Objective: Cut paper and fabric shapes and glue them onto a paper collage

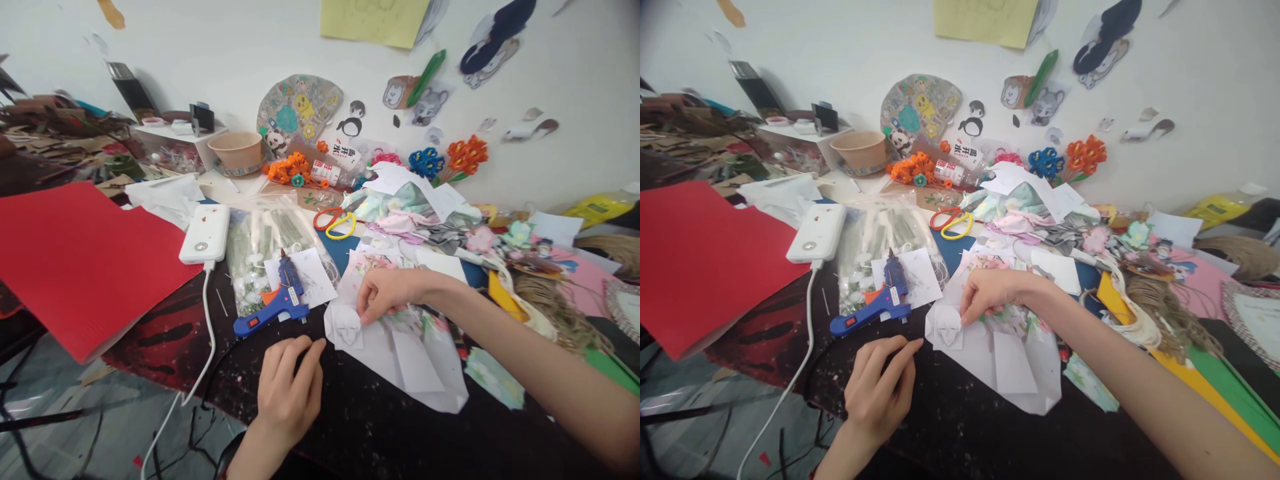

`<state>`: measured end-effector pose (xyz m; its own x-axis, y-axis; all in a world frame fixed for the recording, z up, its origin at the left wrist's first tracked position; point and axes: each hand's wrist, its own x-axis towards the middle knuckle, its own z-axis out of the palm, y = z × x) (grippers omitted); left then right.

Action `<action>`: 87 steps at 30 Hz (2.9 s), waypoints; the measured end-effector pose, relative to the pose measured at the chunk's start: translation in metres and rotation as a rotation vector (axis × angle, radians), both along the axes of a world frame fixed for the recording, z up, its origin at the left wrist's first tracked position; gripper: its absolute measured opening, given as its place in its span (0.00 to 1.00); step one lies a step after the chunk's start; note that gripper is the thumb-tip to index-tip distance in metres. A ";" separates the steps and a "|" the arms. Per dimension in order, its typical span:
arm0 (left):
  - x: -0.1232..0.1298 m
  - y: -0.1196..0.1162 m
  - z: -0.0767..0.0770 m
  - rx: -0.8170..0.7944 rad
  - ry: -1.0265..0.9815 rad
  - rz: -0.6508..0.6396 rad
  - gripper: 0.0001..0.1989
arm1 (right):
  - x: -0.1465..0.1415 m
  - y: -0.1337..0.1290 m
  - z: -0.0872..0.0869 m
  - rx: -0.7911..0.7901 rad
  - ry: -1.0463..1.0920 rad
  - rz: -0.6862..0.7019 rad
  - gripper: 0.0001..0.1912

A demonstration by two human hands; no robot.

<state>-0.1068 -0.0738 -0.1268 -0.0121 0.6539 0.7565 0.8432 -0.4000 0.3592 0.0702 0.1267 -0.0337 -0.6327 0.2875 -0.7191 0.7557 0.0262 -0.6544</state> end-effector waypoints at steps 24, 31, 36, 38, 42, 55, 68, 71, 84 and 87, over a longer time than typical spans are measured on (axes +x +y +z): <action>0.003 0.004 0.012 -0.122 0.277 -0.066 0.16 | -0.001 0.001 -0.007 0.027 0.010 0.028 0.14; 0.004 0.004 0.013 -0.173 0.293 -0.074 0.16 | 0.001 -0.001 0.001 0.106 -0.020 -0.006 0.16; 0.004 0.004 0.015 -0.174 0.285 -0.060 0.17 | 0.008 -0.010 0.015 0.381 0.014 -0.124 0.15; 0.004 0.004 0.015 -0.183 0.284 -0.050 0.18 | 0.010 -0.018 0.015 0.551 0.079 -0.181 0.13; 0.005 0.005 0.015 -0.203 0.282 -0.059 0.18 | 0.008 -0.038 0.004 0.717 0.119 -0.176 0.13; 0.006 0.004 0.022 -0.179 0.237 -0.007 0.19 | -0.002 -0.034 -0.016 0.672 0.130 -0.116 0.15; 0.026 0.045 0.072 -0.335 -0.014 0.008 0.08 | 0.028 -0.038 0.027 0.369 0.499 -0.222 0.17; 0.031 0.063 0.092 -0.354 -0.273 -0.105 0.08 | 0.041 -0.045 0.045 0.359 0.585 -0.365 0.21; 0.096 0.129 0.192 -0.264 -0.564 -0.447 0.11 | 0.110 -0.054 0.120 0.667 0.704 -0.658 0.24; 0.114 0.139 0.207 -0.240 -0.557 -0.539 0.10 | 0.126 -0.053 0.132 0.755 0.705 -0.732 0.26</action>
